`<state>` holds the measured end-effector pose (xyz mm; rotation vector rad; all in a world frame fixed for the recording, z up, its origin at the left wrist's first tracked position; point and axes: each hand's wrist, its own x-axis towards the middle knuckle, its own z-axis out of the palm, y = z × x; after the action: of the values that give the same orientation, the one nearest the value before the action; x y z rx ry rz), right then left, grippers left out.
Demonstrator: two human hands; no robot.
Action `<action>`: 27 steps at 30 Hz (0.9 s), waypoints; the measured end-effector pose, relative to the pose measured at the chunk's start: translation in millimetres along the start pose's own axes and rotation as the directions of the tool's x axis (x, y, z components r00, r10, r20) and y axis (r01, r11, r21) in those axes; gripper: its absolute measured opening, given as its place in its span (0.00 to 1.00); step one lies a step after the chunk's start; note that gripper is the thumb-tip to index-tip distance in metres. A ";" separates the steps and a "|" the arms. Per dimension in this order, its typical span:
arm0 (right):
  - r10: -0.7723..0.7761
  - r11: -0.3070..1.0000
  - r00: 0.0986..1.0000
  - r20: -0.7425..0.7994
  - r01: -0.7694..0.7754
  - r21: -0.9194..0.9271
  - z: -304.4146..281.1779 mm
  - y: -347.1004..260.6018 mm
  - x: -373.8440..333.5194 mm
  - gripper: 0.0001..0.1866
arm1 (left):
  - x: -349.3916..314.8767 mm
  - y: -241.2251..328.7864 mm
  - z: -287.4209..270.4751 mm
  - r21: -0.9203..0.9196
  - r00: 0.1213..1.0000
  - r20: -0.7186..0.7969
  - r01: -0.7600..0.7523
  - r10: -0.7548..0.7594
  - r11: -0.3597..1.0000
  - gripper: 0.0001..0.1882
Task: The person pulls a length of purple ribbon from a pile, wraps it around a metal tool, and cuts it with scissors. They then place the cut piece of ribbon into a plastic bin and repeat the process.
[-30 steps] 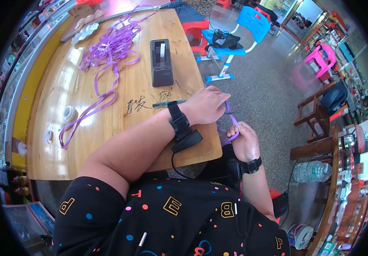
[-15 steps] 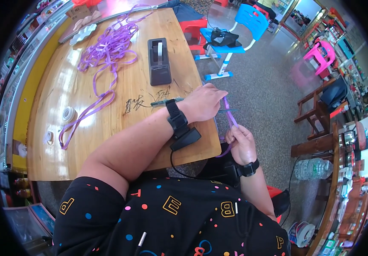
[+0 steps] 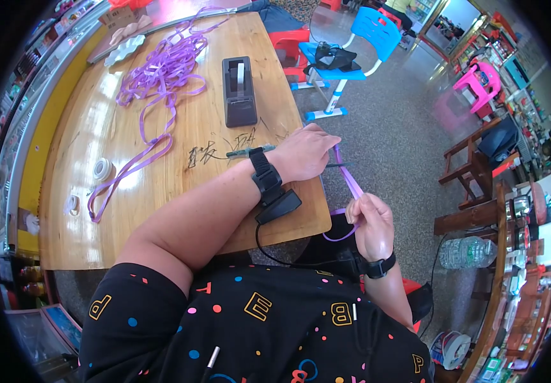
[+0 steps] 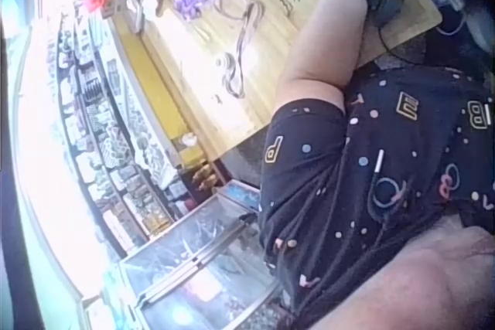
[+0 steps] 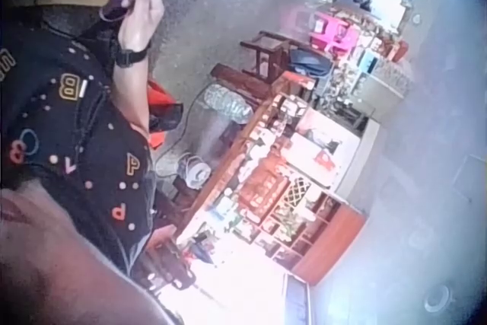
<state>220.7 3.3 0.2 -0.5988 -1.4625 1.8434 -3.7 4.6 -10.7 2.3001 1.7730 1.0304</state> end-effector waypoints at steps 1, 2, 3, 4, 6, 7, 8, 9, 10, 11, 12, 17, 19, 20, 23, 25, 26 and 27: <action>-0.009 0.999 1.000 0.000 0.009 -0.036 1.8 -3.8 -2.1 0.17 | -0.1 0.4 0.2 0.003 1.000 -0.010 -0.005 0.005 1.000 0.20; -0.018 0.997 1.000 0.000 0.017 -0.071 3.5 -7.5 -4.0 0.17 | -0.2 0.6 0.6 0.006 1.000 -0.019 -0.010 0.010 1.000 0.20; -0.019 0.997 1.000 0.001 0.019 -0.072 5.0 -11.3 -5.3 0.17 | 0.2 0.6 0.1 0.007 1.000 -0.020 -0.010 0.011 1.000 0.20; -0.029 0.997 1.000 0.009 0.029 -0.071 6.2 -15.2 -6.6 0.17 | 0.9 0.2 -0.4 -0.005 0.999 -0.030 -0.014 0.014 1.000 0.21; -0.038 0.997 0.999 0.016 0.039 -0.070 7.9 -24.1 -8.4 0.18 | 1.5 0.6 -1.6 -0.019 0.999 -0.039 -0.018 0.017 1.000 0.21; -0.060 0.997 0.998 0.034 0.062 -0.052 8.2 -29.3 -9.0 0.18 | 1.9 1.2 -2.5 -0.026 0.998 -0.055 -0.023 0.022 0.999 0.21; -0.083 0.996 0.995 0.051 0.084 -0.034 9.0 -34.1 -9.5 0.19 | 2.2 1.8 -3.2 -0.034 0.997 -0.071 -0.029 0.026 0.999 0.21; -0.111 0.994 0.992 0.064 0.112 -0.015 10.8 -38.3 -9.5 0.19 | 1.6 1.7 -3.9 -0.035 0.997 -0.072 -0.027 0.025 0.999 0.21; -0.110 0.994 0.992 0.065 0.111 -0.015 12.1 -42.9 -10.0 0.19 | 1.1 1.2 -4.9 -0.033 0.996 -0.080 -0.039 0.036 0.999 0.20; -0.131 0.991 0.988 0.082 0.132 -0.016 13.2 -47.9 -10.7 0.19 | 0.1 1.2 -5.6 -0.032 0.995 -0.088 -0.051 0.048 0.998 0.20; -0.153 0.988 0.984 0.097 0.155 -0.016 13.9 -53.2 -11.3 0.19 | 0.3 3.2 -6.9 -0.033 0.995 -0.088 -0.051 0.048 0.998 0.20; -0.175 0.981 0.979 0.107 0.183 -0.067 20.9 -70.5 -18.1 0.21 | -1.7 18.6 -15.4 -0.038 0.997 -0.031 -0.077 0.076 0.996 0.18; -0.186 0.979 0.976 0.114 0.194 -0.068 22.7 -74.2 -20.4 0.21 | -2.3 23.0 -14.3 -0.033 0.997 -0.015 -0.070 0.069 0.997 0.17; -0.196 0.976 0.973 0.121 0.205 -0.071 23.2 -75.2 -21.4 0.21 | -2.1 24.7 -13.6 -0.029 0.998 0.001 -0.062 0.062 0.998 0.17; -0.229 0.967 0.961 0.156 0.243 -0.081 24.2 -77.0 -27.2 0.22 | 0.5 27.9 -12.0 -0.020 0.998 0.029 -0.061 0.061 0.998 0.16; -0.221 0.967 0.959 0.180 0.239 -0.087 24.5 -78.7 -32.5 0.22 | 0.3 29.3 -11.3 -0.003 0.997 0.027 -0.066 0.066 0.998 0.15; -0.212 0.967 0.956 0.203 0.235 -0.096 24.5 -79.5 -35.1 0.23 | 0.3 29.8 -11.1 0.011 0.997 0.023 -0.072 0.071 0.997 0.15; -0.193 0.971 0.961 0.196 0.216 -0.104 24.5 -80.1 -37.7 0.22 | 0.2 29.5 -10.5 0.013 0.997 0.024 -0.073 0.072 0.997 0.15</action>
<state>246.3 -31.4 81.2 -0.3256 -1.7031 1.6903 15.5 -8.8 10.2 2.3908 1.7050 1.0007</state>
